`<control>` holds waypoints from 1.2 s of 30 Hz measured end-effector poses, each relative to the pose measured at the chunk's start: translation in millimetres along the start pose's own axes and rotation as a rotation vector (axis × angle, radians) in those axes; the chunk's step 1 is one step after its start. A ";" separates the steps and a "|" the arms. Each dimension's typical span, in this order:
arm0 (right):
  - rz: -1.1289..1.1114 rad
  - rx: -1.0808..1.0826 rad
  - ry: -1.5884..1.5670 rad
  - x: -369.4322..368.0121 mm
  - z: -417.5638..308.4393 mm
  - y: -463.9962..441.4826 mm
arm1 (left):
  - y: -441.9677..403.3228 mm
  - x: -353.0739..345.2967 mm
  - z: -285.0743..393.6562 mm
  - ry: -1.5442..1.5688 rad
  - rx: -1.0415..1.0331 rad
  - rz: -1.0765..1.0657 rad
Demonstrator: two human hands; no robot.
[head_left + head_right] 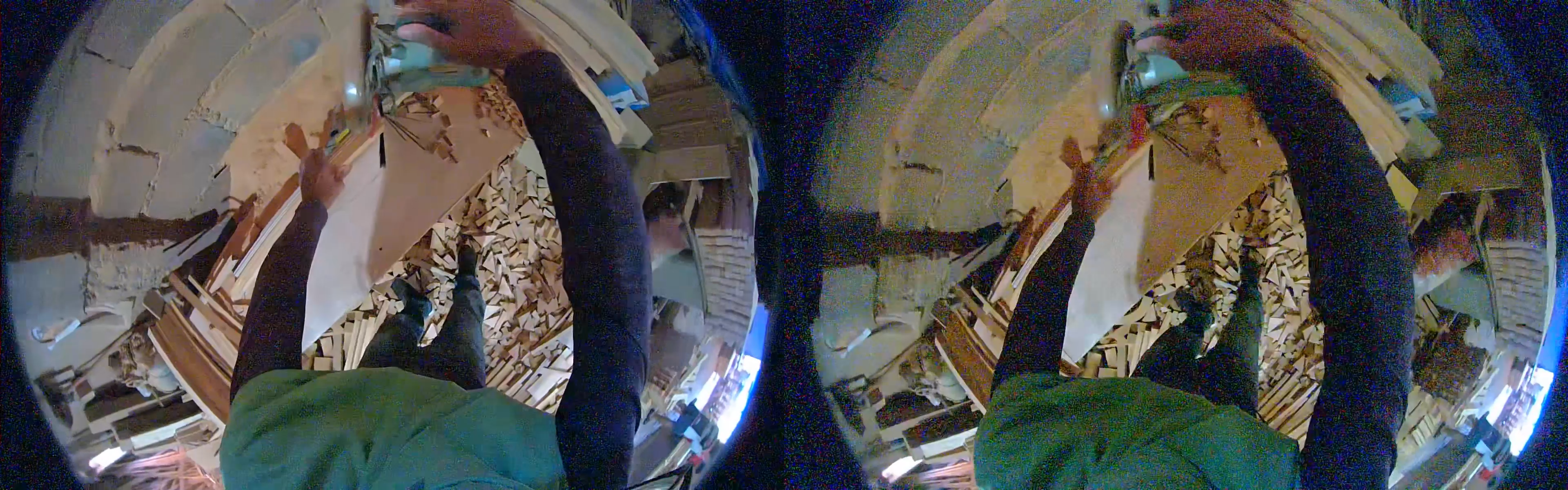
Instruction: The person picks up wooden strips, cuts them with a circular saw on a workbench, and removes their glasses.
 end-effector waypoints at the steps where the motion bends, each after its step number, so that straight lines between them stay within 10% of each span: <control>1: -0.052 -0.044 -0.001 3.1 -3.1 -0.2 | 0.4 0.8 -0.8 -0.005 -0.001 0.007; 13: 0.133 0.014 -0.075 -9.6 -19.5 22.2 | 1.6 -2.2 -7.9 -0.045 0.033 -0.112; 19: 0.270 0.023 0.093 -56.3 -29.2 44.8 | -2.3 -45.0 -48.3 0.543 0.123 -0.094; 30: 0.062 -0.117 0.023 -91.6 -40.5 66.0 | -2.9 -29.5 -31.4 0.009 0.018 -0.111; 36: 0.340 -0.034 0.052 -129.3 -53.0 84.4 | -5.4 -25.7 -30.2 -0.003 0.042 -0.132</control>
Point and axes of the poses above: each hand's wrist, its own y-axis away from the middle knuckle, its own x-axis out of the back of the hand, z = x × y, the point moved 2 cm from there along -y, towards the middle knuckle, and after that the axes turned 12 degrees about -z, right-handed, at the moved point
